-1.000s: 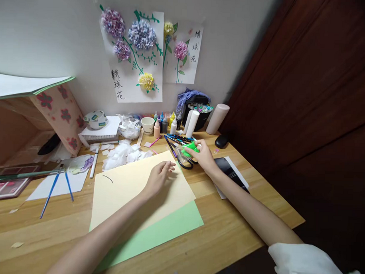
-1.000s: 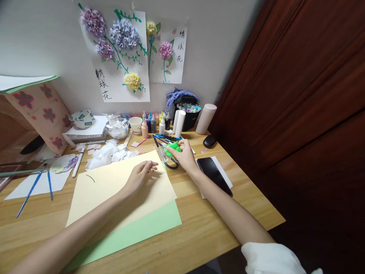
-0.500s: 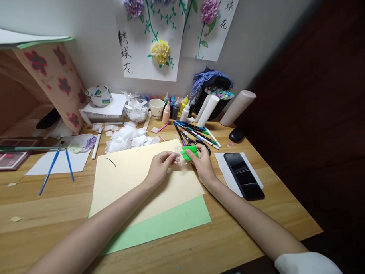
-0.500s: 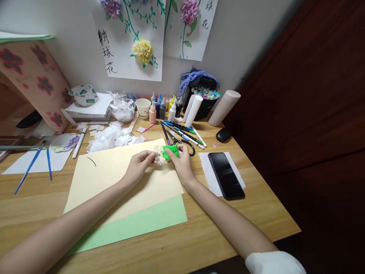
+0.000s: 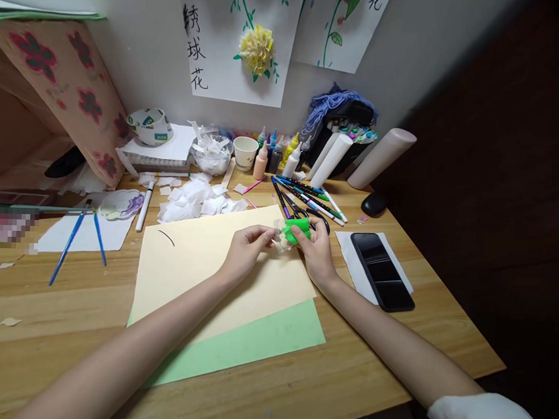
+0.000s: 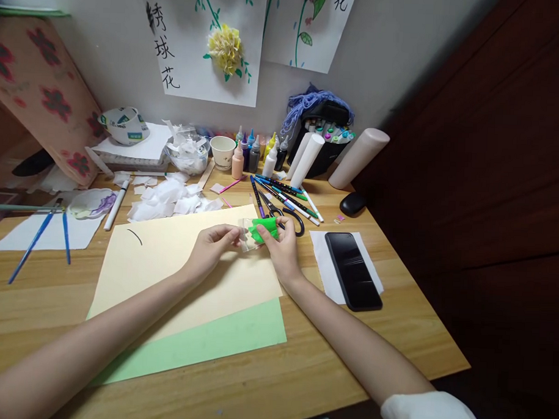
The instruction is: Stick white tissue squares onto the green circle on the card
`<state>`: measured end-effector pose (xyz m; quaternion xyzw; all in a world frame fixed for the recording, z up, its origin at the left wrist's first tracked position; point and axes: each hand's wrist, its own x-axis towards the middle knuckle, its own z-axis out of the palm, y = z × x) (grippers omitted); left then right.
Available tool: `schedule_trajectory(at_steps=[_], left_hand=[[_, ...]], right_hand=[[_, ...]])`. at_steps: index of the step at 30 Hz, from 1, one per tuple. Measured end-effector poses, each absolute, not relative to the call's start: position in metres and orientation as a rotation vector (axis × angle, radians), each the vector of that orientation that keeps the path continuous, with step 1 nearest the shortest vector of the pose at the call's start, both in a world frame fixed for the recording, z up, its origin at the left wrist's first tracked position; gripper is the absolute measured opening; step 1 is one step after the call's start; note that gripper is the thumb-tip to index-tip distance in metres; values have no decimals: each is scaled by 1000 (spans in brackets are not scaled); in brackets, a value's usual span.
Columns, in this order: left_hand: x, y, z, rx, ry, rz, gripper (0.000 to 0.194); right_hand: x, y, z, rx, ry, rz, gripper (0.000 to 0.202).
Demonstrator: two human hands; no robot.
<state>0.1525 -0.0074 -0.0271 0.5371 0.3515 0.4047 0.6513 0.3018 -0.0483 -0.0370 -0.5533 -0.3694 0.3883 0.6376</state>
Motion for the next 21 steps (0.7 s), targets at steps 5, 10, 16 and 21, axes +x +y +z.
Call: schedule_trajectory(at_steps=[5,10,16,21], left_hand=[[152,-6,-28,1217,825,933,33],[153,-5,-28,1185,834,953,36],[152,-3,-30,1165,851,949,36],[153,-8,-27,1221,855,927,34]], right_hand=[[301,-49,-36,-1270,-850,889,46],[300,-50,-35,-1270,-856,889,45],[300,-50,-35,-1281,-859,883,45],[301,-51,-36,-1289,-863,842,43]])
